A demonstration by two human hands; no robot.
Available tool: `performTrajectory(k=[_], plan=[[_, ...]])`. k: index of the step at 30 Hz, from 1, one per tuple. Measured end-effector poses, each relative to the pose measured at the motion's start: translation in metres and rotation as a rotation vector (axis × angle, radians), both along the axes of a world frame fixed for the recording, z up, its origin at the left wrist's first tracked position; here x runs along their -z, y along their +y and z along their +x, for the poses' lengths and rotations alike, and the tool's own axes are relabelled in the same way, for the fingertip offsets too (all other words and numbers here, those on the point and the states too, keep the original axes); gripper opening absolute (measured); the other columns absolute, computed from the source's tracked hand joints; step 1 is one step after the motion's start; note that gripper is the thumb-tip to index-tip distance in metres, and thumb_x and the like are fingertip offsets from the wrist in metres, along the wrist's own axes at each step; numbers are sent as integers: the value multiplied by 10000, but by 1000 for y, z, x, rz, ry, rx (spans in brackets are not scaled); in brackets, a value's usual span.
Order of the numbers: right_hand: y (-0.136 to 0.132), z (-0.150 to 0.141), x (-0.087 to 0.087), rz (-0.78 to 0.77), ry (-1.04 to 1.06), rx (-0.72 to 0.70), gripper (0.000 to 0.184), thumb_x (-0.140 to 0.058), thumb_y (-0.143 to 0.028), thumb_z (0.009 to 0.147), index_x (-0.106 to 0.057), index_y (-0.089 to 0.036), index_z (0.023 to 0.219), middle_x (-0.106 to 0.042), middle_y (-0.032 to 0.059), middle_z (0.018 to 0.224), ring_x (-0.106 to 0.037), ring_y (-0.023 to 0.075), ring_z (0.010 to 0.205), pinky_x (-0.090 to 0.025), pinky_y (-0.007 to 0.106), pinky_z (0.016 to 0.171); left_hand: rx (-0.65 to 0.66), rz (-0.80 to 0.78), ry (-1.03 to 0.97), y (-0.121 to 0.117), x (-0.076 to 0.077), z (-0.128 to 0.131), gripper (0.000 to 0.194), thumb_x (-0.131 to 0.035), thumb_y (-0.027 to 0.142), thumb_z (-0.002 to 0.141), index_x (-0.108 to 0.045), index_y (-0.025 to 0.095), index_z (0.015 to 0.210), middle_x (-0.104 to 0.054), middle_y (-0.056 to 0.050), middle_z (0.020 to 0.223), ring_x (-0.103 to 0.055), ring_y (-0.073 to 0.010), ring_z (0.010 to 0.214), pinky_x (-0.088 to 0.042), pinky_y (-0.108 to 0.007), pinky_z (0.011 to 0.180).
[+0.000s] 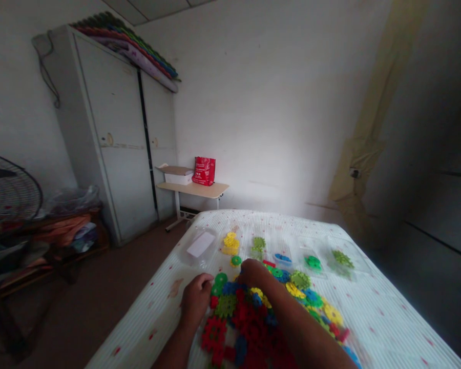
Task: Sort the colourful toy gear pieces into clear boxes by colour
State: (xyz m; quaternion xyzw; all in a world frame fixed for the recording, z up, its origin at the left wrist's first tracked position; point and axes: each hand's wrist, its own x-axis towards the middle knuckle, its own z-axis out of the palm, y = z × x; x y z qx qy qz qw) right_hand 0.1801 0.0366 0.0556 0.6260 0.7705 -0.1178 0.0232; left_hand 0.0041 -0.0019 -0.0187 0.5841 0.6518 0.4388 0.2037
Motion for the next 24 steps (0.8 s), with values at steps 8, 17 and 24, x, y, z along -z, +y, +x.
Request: performTrajectory(k=[8,17,24], plan=[[3,61,-35,124,66,143,282,-533,-361,821,-650,-163,985,-663,93,995,-627,185,869,-476,267,723,2,0,-10,0,-1,0,225,-444,220,706,-663,191,751,-705,-16,787,-628,-174,780,-446,-254,742],[10,122,-53,272,45,400,327,-488,-398,865,-560,-191,1106,-598,90,1092,-587,187,912,-487,350,751,2,14,-5,3,6,-2,228,-449,233,711,-671,201,753,-706,-9,780,-629,-173,765,-446,-252,730],[-19,151,-52,499,14,445,302,-451,-428,824,-651,-205,853,-691,85,791,-621,180,684,-355,244,544,13,7,-25,-1,-1,0,223,-443,246,698,-658,201,737,-703,-10,772,-625,-178,777,-448,-255,728]])
